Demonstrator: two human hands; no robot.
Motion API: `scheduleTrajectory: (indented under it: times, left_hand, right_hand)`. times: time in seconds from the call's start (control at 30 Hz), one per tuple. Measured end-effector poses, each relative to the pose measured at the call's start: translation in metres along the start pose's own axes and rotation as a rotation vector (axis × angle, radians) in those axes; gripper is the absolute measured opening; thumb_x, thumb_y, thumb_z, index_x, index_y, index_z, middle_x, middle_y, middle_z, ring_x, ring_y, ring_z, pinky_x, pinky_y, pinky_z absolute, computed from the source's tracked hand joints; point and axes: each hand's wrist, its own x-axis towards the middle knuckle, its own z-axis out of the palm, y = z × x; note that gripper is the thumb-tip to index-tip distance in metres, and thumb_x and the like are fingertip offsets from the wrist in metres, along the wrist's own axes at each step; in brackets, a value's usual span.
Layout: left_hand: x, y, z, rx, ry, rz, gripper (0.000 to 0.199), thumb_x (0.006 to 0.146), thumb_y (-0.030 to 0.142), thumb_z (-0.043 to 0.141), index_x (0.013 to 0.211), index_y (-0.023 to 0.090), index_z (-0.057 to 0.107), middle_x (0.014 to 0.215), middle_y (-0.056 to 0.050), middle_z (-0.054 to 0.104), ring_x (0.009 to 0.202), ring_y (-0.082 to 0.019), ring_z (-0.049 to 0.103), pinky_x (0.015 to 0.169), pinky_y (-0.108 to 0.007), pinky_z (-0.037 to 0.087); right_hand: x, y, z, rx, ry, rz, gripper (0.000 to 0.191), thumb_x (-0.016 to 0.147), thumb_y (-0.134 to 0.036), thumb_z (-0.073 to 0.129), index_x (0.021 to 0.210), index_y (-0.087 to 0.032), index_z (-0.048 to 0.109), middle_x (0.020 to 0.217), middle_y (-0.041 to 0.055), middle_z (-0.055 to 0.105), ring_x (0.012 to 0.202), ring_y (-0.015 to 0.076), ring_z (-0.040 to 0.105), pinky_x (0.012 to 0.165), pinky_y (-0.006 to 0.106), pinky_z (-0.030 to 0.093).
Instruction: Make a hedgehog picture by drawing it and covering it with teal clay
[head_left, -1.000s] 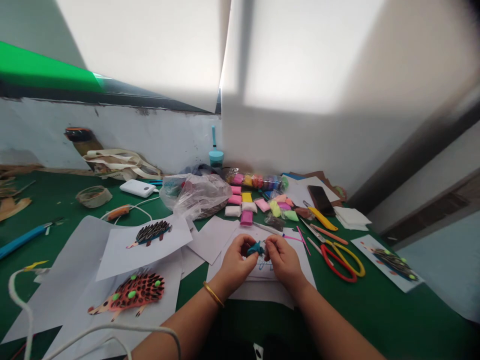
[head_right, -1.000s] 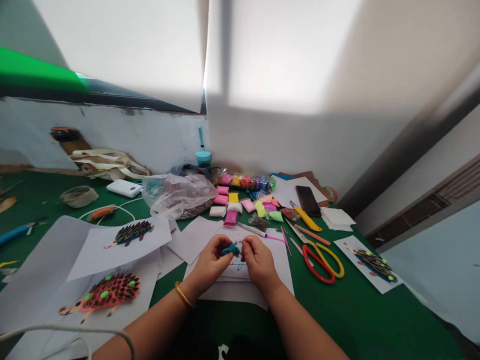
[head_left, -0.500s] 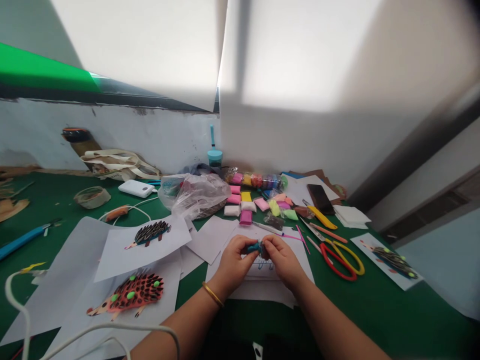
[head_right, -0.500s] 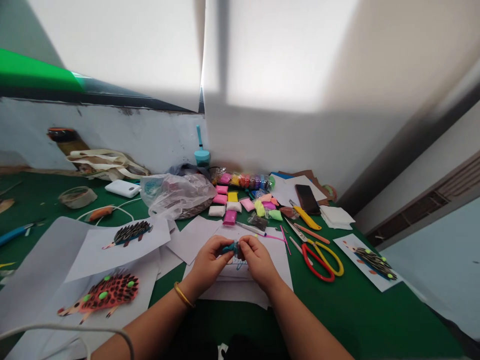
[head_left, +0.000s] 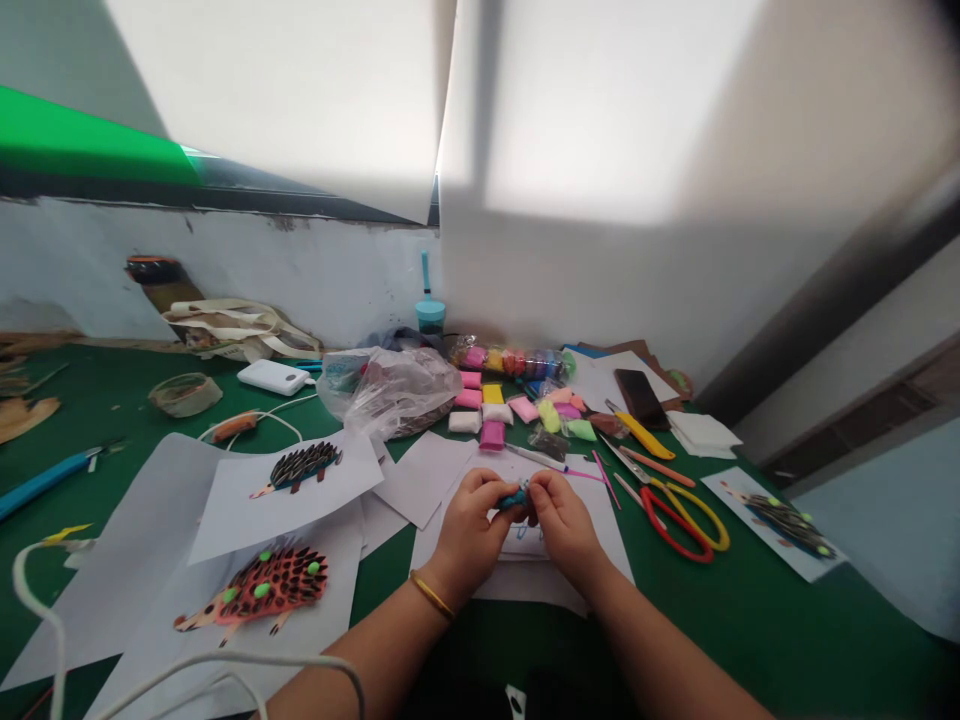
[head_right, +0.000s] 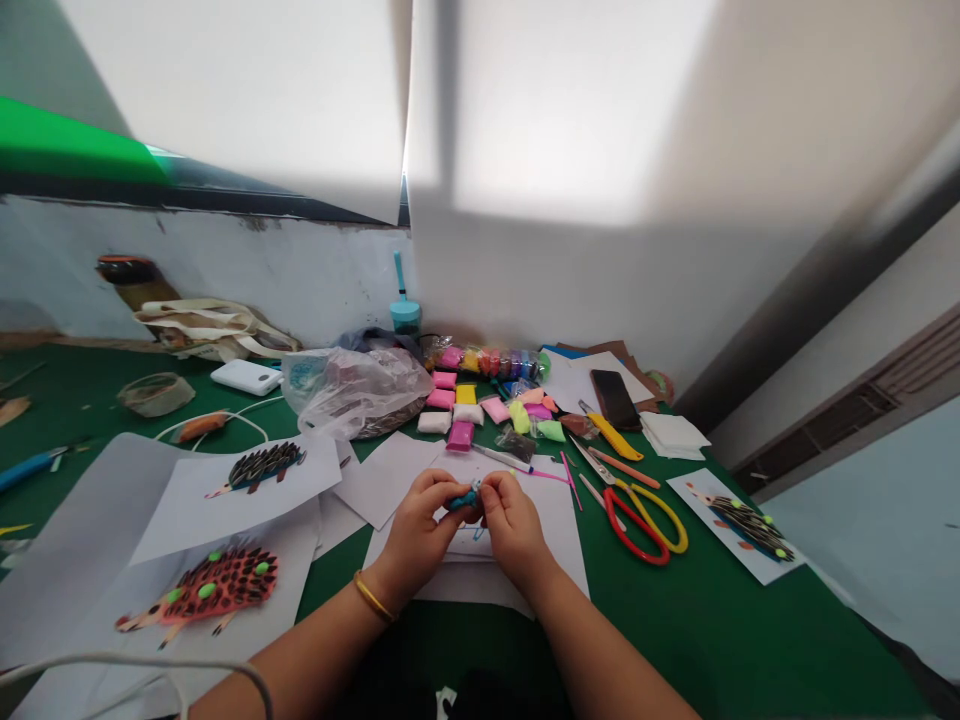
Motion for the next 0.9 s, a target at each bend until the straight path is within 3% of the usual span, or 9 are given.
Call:
scheduleTrajectory:
  times: [0.23,0.33,0.43,0.5,0.6,0.7,0.8,0.9]
  left_hand:
    - [0.006,-0.006,-0.001,-0.256,0.135,-0.065,0.015,0.087,0.021,0.062,0.102,0.022,0.062,0.1,-0.005,0.058,0.095,-0.02,0.058,0.085,-0.035,0.048]
    - [0.004,-0.003,0.001,-0.246,0.085,0.001,0.019,0.085,0.018,0.062,0.103,0.022,0.061,0.104,-0.006,0.057,0.098,-0.021,0.057,0.087,-0.035,0.048]
    - [0.002,-0.002,0.003,-0.152,-0.011,0.023,0.014,0.083,0.016,0.065,0.096,0.022,0.065,0.099,-0.005,0.059,0.095,-0.021,0.057,0.086,-0.035,0.047]
    - [0.003,-0.001,0.003,-0.17,-0.019,-0.052,0.011,0.083,0.019,0.066,0.094,0.021,0.065,0.094,-0.004,0.06,0.089,-0.019,0.058,0.081,-0.033,0.048]
    - [0.004,0.001,0.0,-0.378,0.041,-0.228,0.032,0.085,0.027,0.064,0.116,0.024,0.059,0.096,-0.003,0.06,0.085,-0.017,0.059,0.075,-0.031,0.049]
    - [0.004,0.006,-0.004,-0.526,0.017,-0.356,0.045,0.086,0.031,0.061,0.13,0.025,0.052,0.103,-0.004,0.06,0.09,-0.017,0.06,0.078,-0.03,0.049]
    - [0.003,0.008,-0.004,-0.565,-0.048,-0.478,0.037,0.088,0.034,0.059,0.122,0.022,0.059,0.101,-0.004,0.061,0.083,-0.015,0.06,0.074,-0.029,0.049]
    - [0.002,0.006,-0.002,-0.627,-0.082,-0.535,0.033,0.08,0.033,0.07,0.11,0.021,0.063,0.095,-0.003,0.061,0.075,-0.013,0.06,0.067,-0.026,0.049]
  right_hand:
    - [0.012,0.009,-0.003,0.273,0.144,0.139,0.032,0.092,-0.054,0.052,0.082,-0.023,0.051,0.057,-0.0034,0.058,0.051,0.0121,0.052,0.051,0.024,0.038]
    - [0.011,0.011,-0.004,0.29,0.131,0.158,0.032,0.092,-0.054,0.053,0.084,-0.023,0.051,0.057,-0.0037,0.059,0.051,0.0125,0.052,0.051,0.024,0.038]
    - [0.007,0.008,-0.002,0.23,0.018,0.163,0.035,0.09,-0.058,0.054,0.086,-0.023,0.051,0.053,-0.0042,0.058,0.05,0.0133,0.053,0.051,0.024,0.039]
    - [0.006,0.006,-0.001,0.221,-0.02,0.165,0.037,0.089,-0.059,0.054,0.085,-0.022,0.051,0.054,-0.0037,0.059,0.051,0.0132,0.053,0.051,0.024,0.039]
    - [0.009,0.006,-0.002,0.281,0.044,0.176,0.036,0.089,-0.057,0.056,0.083,-0.022,0.051,0.058,-0.0034,0.06,0.05,0.0112,0.052,0.05,0.023,0.038]
    - [0.012,0.009,-0.005,0.355,0.103,0.218,0.035,0.086,-0.056,0.061,0.085,-0.023,0.051,0.054,-0.0059,0.054,0.046,0.0102,0.046,0.046,0.022,0.033]
    - [0.014,0.012,-0.006,0.379,0.112,0.242,0.036,0.083,-0.057,0.063,0.086,-0.023,0.051,0.053,-0.007,0.051,0.045,0.0102,0.044,0.044,0.022,0.031]
    - [0.015,0.013,-0.007,0.372,0.127,0.234,0.035,0.083,-0.056,0.063,0.085,-0.023,0.051,0.053,-0.0066,0.051,0.046,0.0104,0.045,0.045,0.022,0.032]
